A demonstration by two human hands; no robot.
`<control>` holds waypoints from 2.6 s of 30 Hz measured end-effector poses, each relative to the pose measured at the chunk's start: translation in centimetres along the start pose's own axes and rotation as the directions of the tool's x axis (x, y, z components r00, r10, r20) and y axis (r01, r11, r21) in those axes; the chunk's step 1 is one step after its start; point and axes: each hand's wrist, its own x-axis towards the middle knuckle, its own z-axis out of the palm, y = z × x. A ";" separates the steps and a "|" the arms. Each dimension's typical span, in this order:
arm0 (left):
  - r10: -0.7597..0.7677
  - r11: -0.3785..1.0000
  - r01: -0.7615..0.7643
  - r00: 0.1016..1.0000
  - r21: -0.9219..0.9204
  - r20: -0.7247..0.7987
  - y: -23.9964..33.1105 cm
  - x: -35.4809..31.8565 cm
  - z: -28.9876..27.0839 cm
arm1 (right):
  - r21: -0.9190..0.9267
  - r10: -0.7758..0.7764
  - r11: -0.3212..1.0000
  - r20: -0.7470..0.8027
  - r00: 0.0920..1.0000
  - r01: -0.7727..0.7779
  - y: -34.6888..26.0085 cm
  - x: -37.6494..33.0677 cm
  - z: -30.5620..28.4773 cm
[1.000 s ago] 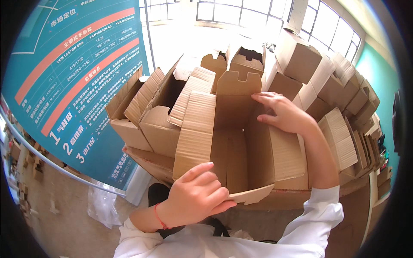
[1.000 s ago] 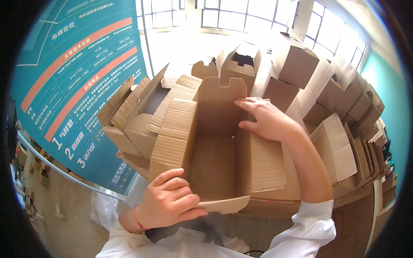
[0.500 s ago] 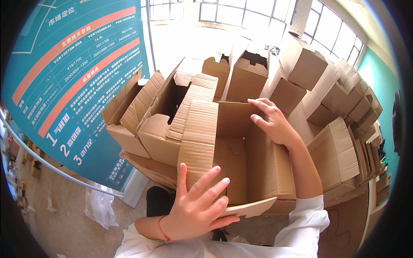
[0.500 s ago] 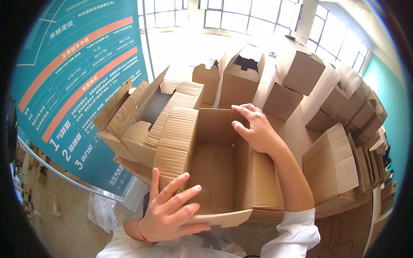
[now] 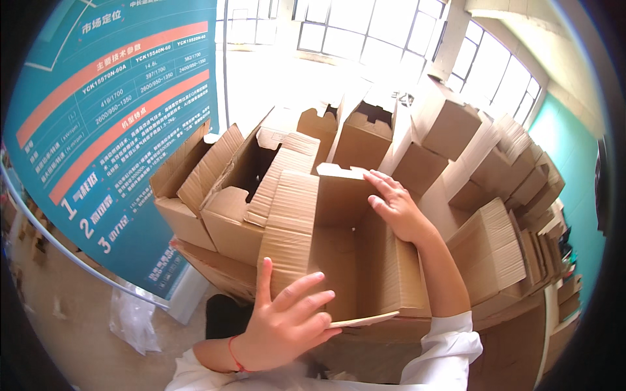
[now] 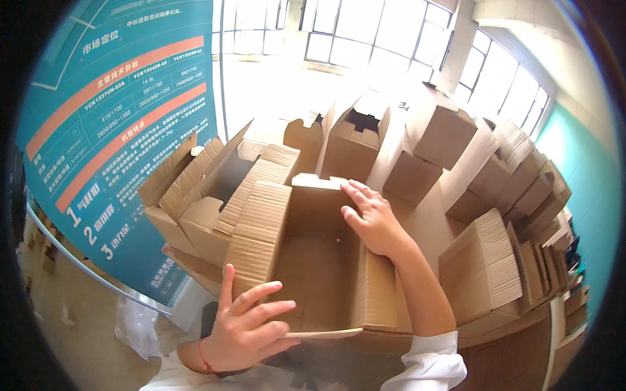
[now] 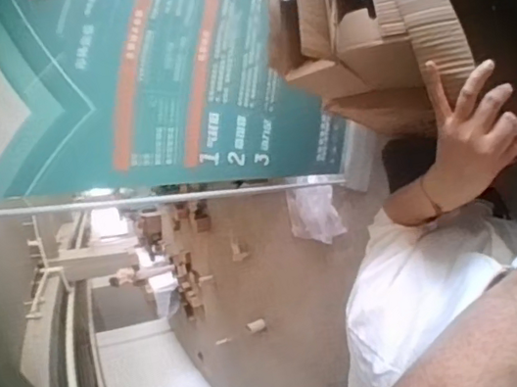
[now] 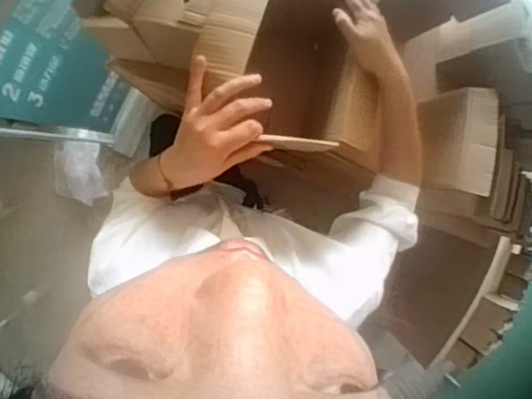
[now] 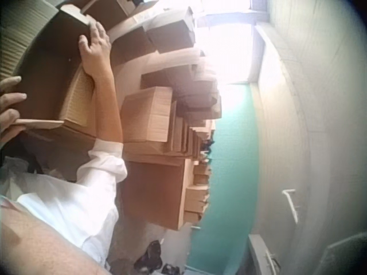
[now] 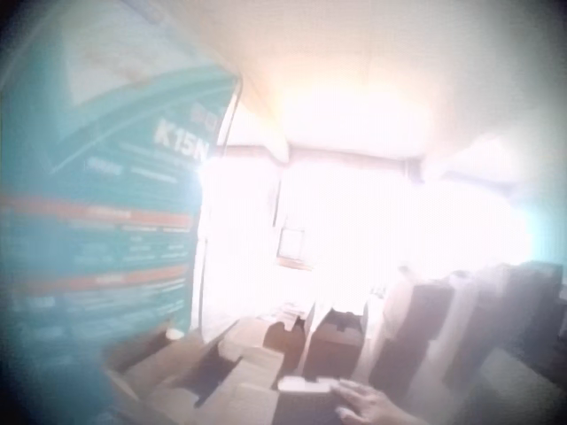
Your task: The person places bottles into cardboard boxes and then organizes the boxes on a large table.
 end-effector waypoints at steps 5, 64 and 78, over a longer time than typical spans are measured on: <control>0.003 1.000 -0.003 1.000 0.015 -0.015 -0.9 0.4 0.1 | -0.369 -0.075 0.929 -0.214 0.974 -0.010 -3.1 -5.5 -6.0; 0.141 0.990 -0.141 0.988 -0.003 0.056 -1.6 -0.2 -2.4 | -0.524 0.708 0.705 0.479 0.519 -0.477 13.1 -22.0 -13.5; 0.159 0.984 -0.160 0.987 -0.082 -0.015 -2.4 -0.7 -1.4 | -0.538 0.775 0.621 0.314 0.548 -0.570 14.1 -19.2 -10.6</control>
